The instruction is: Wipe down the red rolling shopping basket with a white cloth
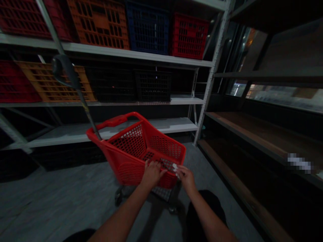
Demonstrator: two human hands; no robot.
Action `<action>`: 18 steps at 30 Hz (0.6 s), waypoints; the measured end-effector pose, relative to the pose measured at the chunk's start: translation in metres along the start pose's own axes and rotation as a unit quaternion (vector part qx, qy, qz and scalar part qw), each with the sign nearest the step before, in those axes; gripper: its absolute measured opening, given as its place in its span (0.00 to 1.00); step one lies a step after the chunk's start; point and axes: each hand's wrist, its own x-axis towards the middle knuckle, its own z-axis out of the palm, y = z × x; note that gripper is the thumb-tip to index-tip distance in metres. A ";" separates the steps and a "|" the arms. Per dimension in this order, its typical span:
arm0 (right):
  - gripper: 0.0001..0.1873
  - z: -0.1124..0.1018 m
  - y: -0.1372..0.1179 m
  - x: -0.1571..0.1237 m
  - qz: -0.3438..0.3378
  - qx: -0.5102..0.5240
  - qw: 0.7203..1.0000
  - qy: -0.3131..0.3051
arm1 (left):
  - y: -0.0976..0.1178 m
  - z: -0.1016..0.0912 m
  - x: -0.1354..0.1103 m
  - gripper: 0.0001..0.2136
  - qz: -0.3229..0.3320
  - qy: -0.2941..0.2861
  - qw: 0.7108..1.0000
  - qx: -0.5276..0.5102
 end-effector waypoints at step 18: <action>0.06 -0.013 -0.014 -0.011 0.130 0.024 0.989 0.063 | 0.024 0.009 -0.002 0.20 -0.029 0.032 0.999 0.022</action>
